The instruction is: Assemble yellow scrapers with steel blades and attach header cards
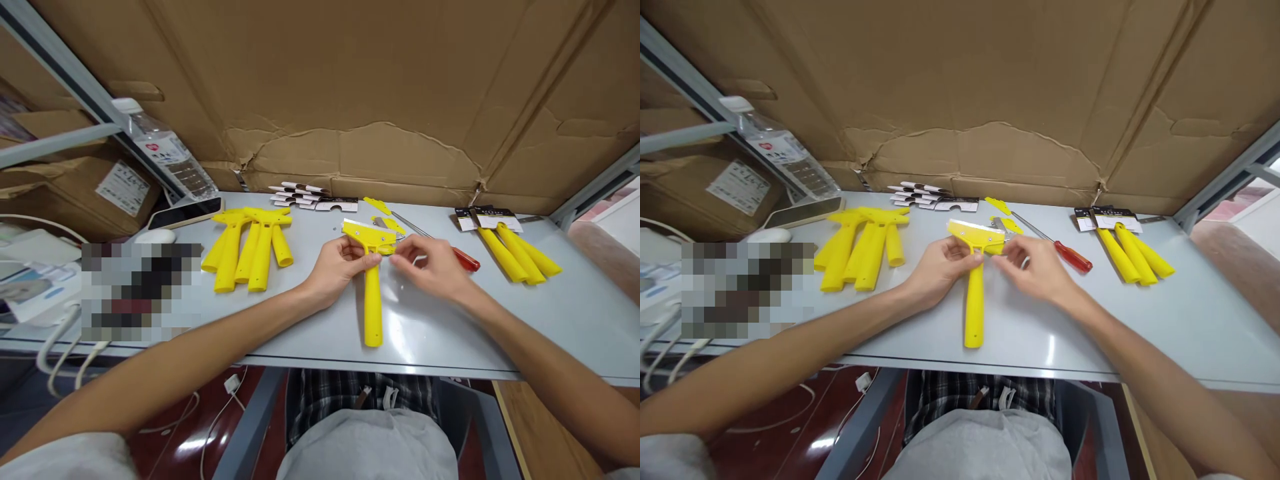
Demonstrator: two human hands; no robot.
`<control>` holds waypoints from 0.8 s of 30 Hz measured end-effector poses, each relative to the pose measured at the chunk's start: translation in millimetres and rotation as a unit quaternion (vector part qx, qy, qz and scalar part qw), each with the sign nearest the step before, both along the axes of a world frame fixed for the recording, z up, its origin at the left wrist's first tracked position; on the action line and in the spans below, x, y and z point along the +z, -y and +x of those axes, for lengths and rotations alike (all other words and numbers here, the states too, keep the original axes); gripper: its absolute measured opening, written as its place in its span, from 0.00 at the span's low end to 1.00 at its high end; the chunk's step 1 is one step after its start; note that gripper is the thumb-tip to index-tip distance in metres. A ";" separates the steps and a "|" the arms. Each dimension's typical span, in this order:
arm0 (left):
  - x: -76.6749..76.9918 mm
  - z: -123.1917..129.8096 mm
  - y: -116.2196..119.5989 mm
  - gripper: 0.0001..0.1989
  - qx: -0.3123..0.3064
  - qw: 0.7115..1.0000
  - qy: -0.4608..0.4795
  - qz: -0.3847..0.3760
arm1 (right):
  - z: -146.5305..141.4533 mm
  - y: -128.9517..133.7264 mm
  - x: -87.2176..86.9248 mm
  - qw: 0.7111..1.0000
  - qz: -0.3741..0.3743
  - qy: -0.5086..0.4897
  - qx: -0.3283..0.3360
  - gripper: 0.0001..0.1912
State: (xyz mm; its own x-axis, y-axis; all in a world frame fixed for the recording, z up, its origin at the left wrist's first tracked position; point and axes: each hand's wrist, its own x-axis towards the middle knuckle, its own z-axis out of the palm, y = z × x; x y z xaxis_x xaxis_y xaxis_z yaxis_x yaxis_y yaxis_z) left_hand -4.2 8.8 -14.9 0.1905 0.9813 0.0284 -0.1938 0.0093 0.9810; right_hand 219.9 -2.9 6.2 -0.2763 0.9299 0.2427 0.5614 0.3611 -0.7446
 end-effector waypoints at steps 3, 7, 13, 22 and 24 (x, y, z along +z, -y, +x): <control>0.3 0.8 4.7 0.27 0.011 0.999 -0.039 0.030 | -25.9 15.3 -10.9 0.990 -0.118 -0.052 0.048 0.23; 0.9 3.1 5.7 0.26 0.010 0.998 -0.054 0.042 | -30.1 16.2 -19.6 0.974 -0.180 -0.129 0.043 0.28; -1.8 3.5 -0.7 0.28 0.008 0.998 -0.047 0.038 | -13.5 4.4 -19.5 0.896 -0.313 -0.279 0.144 0.23; -2.2 -4.9 -15.0 0.25 0.063 0.998 -0.026 -0.010 | -12.3 -1.7 -28.0 0.851 -0.365 -0.355 0.131 0.28; -2.6 -5.2 -17.7 0.23 0.076 0.997 -0.020 -0.027 | -11.6 -1.4 -27.1 0.847 -0.366 -0.360 0.135 0.30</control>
State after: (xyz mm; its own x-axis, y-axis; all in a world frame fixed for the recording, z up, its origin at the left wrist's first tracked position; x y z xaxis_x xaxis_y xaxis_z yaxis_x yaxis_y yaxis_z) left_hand -9.4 26.5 -17.4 0.0387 0.9988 -0.0305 -0.1585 0.0362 0.9867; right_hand 208.3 -1.5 -20.9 -0.5277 0.8309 -0.1766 -0.1636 -0.3034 -0.9387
